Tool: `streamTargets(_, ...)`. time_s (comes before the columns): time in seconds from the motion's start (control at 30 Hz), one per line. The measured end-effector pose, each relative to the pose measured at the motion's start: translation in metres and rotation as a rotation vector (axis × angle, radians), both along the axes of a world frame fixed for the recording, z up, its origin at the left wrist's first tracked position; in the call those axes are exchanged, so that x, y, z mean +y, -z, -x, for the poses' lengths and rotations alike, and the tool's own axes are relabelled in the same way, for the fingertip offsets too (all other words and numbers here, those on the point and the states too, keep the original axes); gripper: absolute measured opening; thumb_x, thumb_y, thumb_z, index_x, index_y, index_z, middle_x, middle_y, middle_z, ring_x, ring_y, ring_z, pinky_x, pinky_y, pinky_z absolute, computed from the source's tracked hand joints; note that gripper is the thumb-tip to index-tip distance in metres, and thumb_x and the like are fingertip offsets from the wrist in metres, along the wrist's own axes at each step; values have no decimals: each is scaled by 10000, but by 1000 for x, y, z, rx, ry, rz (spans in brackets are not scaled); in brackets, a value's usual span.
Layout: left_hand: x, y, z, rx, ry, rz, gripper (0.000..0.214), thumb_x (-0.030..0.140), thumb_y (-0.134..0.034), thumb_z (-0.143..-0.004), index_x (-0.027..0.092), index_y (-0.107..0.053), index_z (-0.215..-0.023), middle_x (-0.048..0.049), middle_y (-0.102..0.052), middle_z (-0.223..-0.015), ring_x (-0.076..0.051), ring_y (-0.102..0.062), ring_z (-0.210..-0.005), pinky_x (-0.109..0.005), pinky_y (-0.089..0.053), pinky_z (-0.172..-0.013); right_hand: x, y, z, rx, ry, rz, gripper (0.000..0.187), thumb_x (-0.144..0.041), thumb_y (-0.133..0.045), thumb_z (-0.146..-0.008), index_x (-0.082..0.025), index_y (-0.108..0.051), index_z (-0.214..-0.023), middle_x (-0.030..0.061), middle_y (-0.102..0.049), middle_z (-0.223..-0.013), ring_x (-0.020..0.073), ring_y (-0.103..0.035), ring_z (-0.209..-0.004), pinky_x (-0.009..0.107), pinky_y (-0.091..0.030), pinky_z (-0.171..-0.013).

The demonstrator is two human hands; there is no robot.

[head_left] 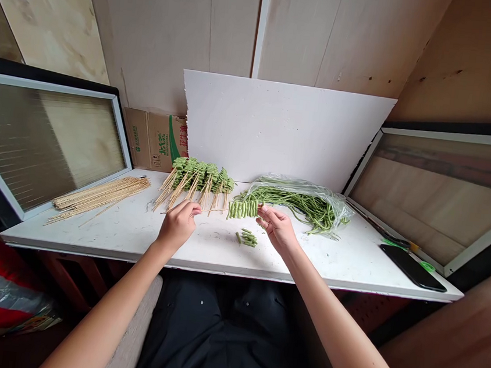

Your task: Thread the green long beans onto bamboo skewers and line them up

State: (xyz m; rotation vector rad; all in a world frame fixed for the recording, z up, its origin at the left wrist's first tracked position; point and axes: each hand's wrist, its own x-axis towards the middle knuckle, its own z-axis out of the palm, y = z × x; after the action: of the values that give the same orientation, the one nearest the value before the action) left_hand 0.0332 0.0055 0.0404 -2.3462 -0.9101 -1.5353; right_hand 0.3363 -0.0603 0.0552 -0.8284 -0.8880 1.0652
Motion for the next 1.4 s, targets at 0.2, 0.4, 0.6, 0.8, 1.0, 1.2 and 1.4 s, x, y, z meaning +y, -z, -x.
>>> streamTargets(0.2,-2,-3,-3,-27,10,13,291,-1,-473,-903,214,-669,-910,-58,-765,-897,-208,-744,-860,-306,-593,-791,0,2,3,-20,-47,5,327,-495,-993,-679,-240,-821,-789,64,-779,-972,225,-696,-979,388,-596,-905)
streamTargets(0.4,9,-5,8,-104,-94,23,227,58,-518,-931,202,-686,-887,-60,-765,-874,-215,-727,-811,-301,-548,-740,3,18,1,-692,4,-33,403,-618,-791,-882,-245,-859,-1021,134,-800,-1167,354,-681,-1155,461,-561,-875)
streamTargets(0.6,15,-3,14,-100,-104,6,217,63,-525,-940,201,-687,-897,-54,-762,-868,-215,-724,-798,-300,-526,-726,1,48,29,-1598,351,0,199,-373,-779,-936,-200,-876,-922,156,-785,-1084,395,-586,-1165,487,-465,-962)
streamTargets(0.8,14,-1,11,-80,-104,24,245,23,-524,-894,209,-684,-895,-50,-765,-883,-213,-726,-810,-296,-527,-720,0,60,43,-1701,377,-7,182,-228,-689,-976,-206,-863,-927,159,-786,-1161,390,-558,-1193,471,-439,-919)
streamTargets(1.0,14,-2,13,-84,-106,24,258,9,-523,-862,205,-687,-893,-58,-768,-885,-220,-727,-820,-302,-541,-744,8,44,25,-1221,271,-35,209,-348,-673,-1004,-219,-823,-935,125,-824,-976,345,-697,-1079,447,-515,-890)
streamTargets(1.2,14,-2,13,-82,-97,6,242,30,-520,-892,205,-686,-900,-56,-762,-877,-218,-722,-808,-302,-539,-735,16,18,-14,-572,204,2,473,-624,-864,-781,-224,-835,-1033,120,-836,-1024,318,-760,-1031,434,-576,-868)
streamTargets(1.4,12,0,8,-75,-73,-3,216,66,-521,-943,205,-681,-900,-58,-759,-879,-219,-717,-797,-309,-531,-723,10,1,-26,-199,54,43,470,-612,-934,-714,-265,-840,-1016,106,-819,-1184,322,-684,-1292,396,-557,-959)
